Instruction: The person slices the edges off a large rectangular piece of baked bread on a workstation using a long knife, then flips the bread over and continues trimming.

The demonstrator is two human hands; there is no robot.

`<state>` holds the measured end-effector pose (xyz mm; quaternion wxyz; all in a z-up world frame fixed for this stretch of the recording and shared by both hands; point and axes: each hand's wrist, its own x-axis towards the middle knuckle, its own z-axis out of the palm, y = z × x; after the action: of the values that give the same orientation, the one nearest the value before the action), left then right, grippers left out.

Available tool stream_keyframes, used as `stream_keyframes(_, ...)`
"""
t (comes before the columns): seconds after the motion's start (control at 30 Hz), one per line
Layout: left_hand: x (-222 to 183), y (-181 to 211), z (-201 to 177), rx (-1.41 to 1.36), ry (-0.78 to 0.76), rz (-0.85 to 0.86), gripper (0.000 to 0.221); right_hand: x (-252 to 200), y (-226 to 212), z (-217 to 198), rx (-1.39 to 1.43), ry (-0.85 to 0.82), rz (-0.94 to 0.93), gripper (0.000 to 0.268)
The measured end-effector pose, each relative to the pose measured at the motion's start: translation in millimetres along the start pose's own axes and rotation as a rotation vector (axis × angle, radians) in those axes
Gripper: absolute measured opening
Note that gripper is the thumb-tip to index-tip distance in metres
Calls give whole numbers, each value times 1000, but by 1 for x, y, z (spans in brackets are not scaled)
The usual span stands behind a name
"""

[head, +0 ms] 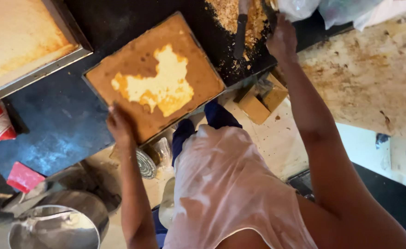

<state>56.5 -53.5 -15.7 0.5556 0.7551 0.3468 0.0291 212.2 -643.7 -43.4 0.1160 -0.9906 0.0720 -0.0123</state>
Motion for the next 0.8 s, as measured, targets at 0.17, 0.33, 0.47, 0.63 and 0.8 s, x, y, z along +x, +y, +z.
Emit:
stream_keyframes(0.17, -20, 58, 22, 538, 195, 298, 65, -10, -20, -38, -26, 28, -68, 72)
stream_keyframes(0.33, -15, 79, 35, 914, 29, 690, 75, -47, -19, -159, -321, 41, -228, 64)
stream_keyframes(0.47, -18, 79, 38, 912, -183, 749, 67, -67, -24, -237, -355, 21, -215, 46)
stream_keyframes(0.63, -21, 91, 41, 924, -187, 724, 74, -77, -58, -216, -464, 148, -585, 47)
stream_keyframes(0.8, -33, 98, 56, 929, -288, 853, 90, -117, -155, -152, 311, -232, -462, 69)
